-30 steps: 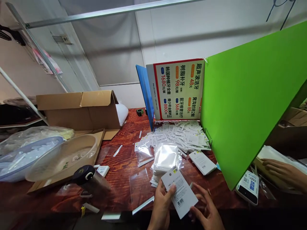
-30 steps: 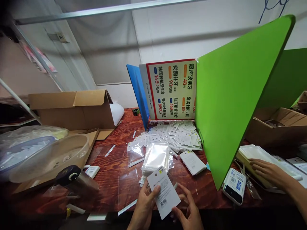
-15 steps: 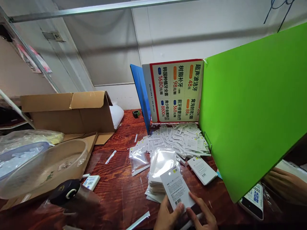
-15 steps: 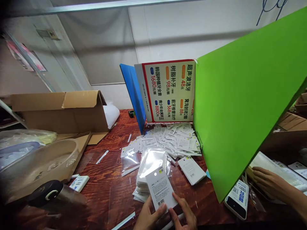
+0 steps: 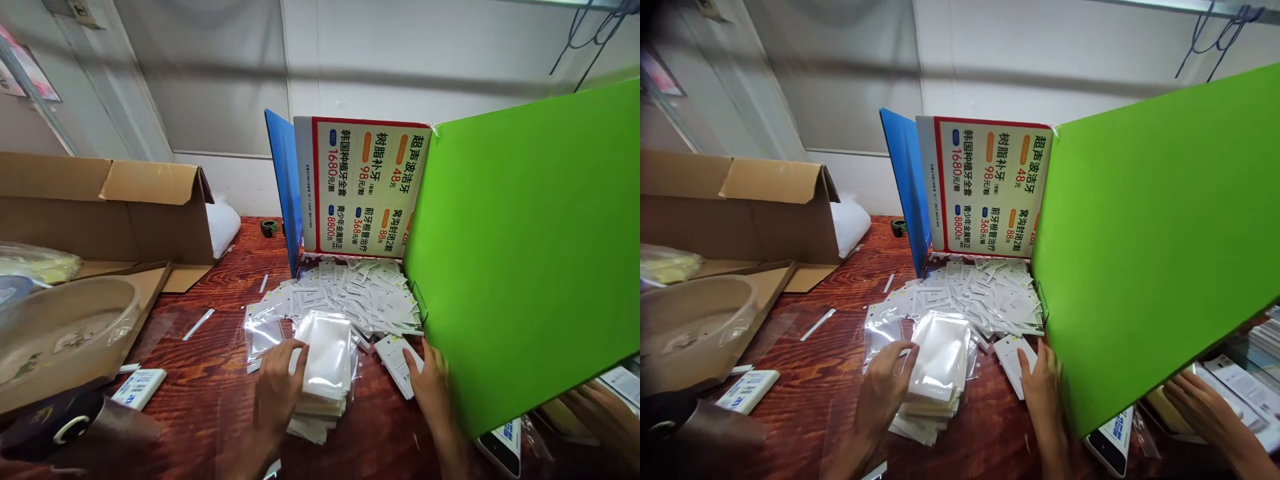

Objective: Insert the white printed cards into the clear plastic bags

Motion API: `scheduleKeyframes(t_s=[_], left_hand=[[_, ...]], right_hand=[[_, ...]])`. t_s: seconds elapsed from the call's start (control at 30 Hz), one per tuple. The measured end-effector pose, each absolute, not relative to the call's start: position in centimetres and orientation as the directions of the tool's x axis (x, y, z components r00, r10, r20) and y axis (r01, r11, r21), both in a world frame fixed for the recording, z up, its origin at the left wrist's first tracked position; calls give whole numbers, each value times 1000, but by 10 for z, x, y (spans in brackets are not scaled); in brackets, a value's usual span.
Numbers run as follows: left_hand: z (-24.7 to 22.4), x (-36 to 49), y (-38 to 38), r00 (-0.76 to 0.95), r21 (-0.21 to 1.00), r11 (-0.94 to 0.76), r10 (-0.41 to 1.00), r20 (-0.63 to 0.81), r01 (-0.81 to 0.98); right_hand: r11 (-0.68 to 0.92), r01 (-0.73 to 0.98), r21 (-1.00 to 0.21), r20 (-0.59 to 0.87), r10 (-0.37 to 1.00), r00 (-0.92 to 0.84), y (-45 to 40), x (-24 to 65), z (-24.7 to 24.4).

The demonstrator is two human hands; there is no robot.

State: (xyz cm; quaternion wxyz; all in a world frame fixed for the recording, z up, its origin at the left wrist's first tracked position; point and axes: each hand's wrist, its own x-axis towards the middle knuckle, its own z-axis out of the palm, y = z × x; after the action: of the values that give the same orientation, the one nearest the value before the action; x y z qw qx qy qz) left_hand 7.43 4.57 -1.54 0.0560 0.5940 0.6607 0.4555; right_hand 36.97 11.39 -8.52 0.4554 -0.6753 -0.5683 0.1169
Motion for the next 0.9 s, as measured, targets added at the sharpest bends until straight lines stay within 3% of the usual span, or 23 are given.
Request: scheduleKeyframes(t_s=[0.13,0.27,0.37,0.47,0.63,0.9], left_hand=[[-31,58,61,-347,633,55,871,348,772],[-39,48,69,-403,795,171,910,99,582],[-41,42,70,-444,862,193,895,41,469],[-44,40,69,-475,897,163,878,59,412],[-53,39,63,-492,951,129,870,27,281],[-53,43,57,-480,937,17,862,163,349]], right_hand=[[-46,843,-536,291,927,235,97,384,-99],[-87,903,-420,242,949,204,88,382,-105],[-101,905,-412,248,944,218,91,382,-107],[-116,875,-469,263,928,264,96,382,-106],[-126,730,-671,244,893,378,96,385,-101],[-76,351,-933,78,911,405,83,388,-87]])
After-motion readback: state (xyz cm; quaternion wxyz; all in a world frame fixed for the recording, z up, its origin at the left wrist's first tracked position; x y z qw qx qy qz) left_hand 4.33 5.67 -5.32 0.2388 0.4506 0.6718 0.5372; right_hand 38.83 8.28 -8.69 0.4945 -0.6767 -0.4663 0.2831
